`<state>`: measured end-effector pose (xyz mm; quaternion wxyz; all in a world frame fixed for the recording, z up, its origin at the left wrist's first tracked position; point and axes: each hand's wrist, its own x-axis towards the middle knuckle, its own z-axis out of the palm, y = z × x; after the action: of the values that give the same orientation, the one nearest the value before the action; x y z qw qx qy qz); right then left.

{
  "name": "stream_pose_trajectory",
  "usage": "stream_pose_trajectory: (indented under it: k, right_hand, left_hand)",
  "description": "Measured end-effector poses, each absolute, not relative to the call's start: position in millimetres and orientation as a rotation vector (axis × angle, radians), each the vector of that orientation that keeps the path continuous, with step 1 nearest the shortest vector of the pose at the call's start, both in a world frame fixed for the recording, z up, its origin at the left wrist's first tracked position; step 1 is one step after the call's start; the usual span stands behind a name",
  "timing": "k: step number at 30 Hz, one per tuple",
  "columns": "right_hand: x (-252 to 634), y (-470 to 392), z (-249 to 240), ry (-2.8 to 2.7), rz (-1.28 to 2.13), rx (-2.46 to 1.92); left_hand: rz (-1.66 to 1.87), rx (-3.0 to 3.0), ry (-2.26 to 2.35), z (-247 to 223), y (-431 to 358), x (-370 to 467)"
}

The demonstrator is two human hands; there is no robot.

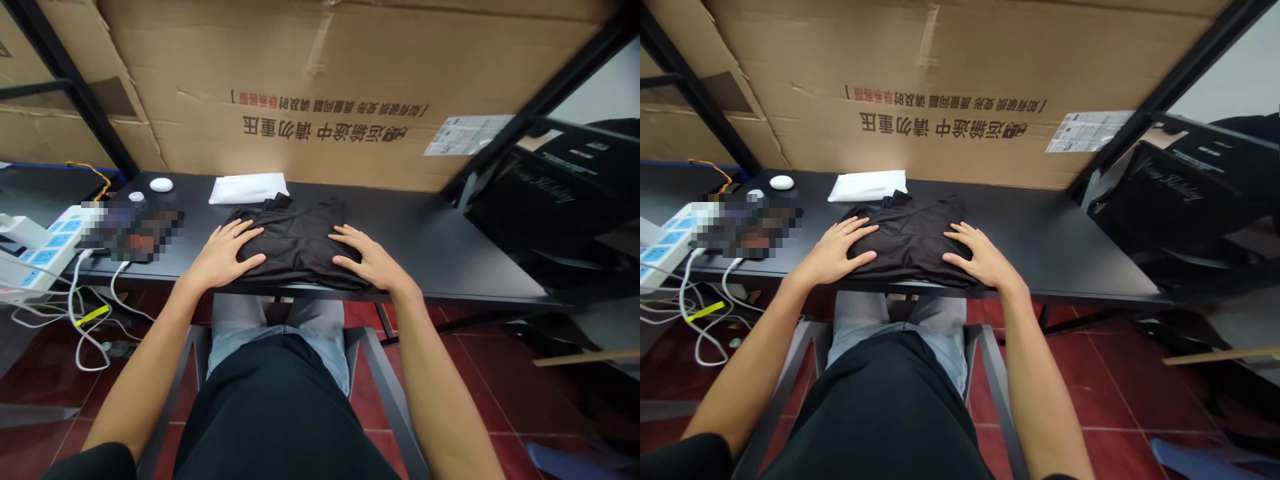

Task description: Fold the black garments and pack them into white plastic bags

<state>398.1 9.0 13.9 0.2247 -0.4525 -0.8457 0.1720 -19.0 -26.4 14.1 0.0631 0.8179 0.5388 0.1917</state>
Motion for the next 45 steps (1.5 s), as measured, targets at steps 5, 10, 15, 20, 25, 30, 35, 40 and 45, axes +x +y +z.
stream_pose_trajectory:
  k: [5,10,15,20,25,30,35,40,45]
  right_hand:
    - [398.8,9.4,13.5,-2.340,0.473,-1.249]
    - [398.7,8.6,13.8,-2.338,0.462,-1.238]
    - [398.7,8.6,14.5,-2.336,0.473,-1.241]
    - [398.1,8.7,14.8,-2.335,0.473,-1.238]
    - [397.8,8.0,15.4,-2.336,0.471,-1.256]
    - [397.3,6.3,16.8,-2.335,0.467,-1.257]
    - [397.4,6.5,17.1,-2.330,0.478,-1.262]
    - [396.7,7.3,16.5,-2.328,0.486,-1.264]
    - [397.3,8.2,17.8,-2.263,0.501,-1.240]
  left_hand:
    - [0.583,2.476,1.629,12.9,-25.8,-19.3]
    - [0.592,2.467,1.617,13.6,-26.9,-18.9]
    - [0.602,2.467,1.610,14.0,-27.1,-19.0]
    - [0.608,2.470,1.612,13.8,-27.1,-18.9]
    - [0.606,2.474,1.610,13.0,-26.4,-19.2]
    - [0.604,2.476,1.607,12.3,-25.8,-19.8]
    - [0.603,2.470,1.611,13.3,-26.1,-19.4]
    - [0.596,2.466,1.612,13.8,-26.1,-19.0]
    - [0.583,2.468,1.568,18.0,-26.9,-21.1]
